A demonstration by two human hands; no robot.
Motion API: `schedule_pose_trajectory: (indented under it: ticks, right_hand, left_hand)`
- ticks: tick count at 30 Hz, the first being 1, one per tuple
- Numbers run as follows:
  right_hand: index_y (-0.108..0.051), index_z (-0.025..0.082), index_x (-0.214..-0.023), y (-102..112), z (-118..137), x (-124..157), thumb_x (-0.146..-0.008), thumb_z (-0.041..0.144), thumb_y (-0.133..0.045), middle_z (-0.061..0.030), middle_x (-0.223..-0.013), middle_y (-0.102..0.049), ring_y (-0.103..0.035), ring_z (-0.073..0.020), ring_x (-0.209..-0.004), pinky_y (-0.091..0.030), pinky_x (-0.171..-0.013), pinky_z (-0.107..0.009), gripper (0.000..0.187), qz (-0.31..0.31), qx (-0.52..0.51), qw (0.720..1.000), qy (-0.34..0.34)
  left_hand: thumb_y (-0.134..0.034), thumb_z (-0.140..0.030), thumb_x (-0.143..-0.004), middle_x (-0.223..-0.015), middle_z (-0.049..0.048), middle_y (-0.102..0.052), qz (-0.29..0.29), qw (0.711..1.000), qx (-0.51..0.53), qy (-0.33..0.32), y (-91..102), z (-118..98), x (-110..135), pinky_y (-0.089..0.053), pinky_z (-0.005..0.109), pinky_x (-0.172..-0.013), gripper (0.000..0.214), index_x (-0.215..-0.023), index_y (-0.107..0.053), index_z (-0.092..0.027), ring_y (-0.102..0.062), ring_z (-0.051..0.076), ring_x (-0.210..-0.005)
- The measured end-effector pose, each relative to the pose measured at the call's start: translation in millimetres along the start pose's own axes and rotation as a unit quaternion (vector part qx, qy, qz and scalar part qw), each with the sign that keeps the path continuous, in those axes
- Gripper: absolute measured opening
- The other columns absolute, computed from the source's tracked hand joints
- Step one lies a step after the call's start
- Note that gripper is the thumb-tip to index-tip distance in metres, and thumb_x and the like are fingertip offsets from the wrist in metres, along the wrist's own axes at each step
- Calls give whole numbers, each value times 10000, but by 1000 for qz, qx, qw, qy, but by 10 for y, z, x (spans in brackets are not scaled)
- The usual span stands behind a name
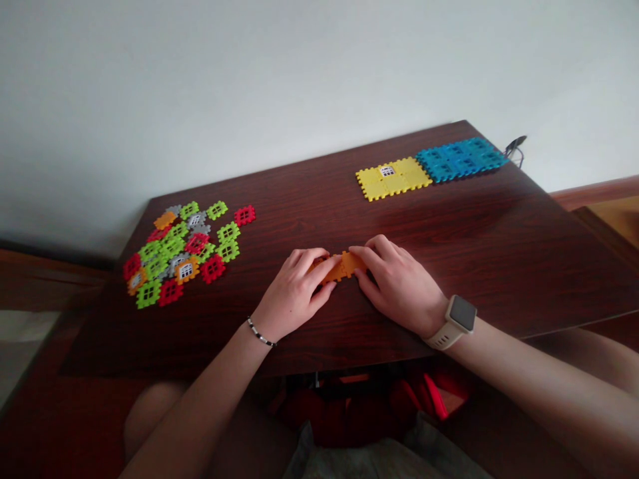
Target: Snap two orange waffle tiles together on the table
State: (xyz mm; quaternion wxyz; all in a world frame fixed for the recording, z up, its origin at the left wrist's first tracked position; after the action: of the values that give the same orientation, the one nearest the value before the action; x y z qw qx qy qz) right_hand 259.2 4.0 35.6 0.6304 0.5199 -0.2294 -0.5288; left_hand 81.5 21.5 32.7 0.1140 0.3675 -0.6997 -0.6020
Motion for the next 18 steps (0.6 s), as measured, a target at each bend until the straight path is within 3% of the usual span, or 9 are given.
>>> schedule_pose_trajectory:
  ticks: [18]
  right_hand:
    - [-620, 137, -1361, 2, 9, -1, -1063, 242, -511, -146, -1170, -622, -650, -284, -1010, -560, -939, -445, 334, 0, 9, 1000, 1]
  left_hand:
    - [-610, -218, -1063, -1377, 127, -607, 0, 1000, 3, 1, -8, 7, 3, -552, 535, -1114, 435, -1495, -563, -219, -572, 305, -1256]
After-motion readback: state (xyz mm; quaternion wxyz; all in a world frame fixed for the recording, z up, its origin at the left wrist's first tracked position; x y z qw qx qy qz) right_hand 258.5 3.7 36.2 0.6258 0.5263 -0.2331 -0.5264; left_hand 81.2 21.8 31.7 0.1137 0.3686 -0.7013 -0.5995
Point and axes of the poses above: each hand's wrist, its own x-axis away from the middle knuckle, its own y-axis out of the back of the hand, z = x × y, the point moved 6 cm from there along -x, towards the middle knuckle
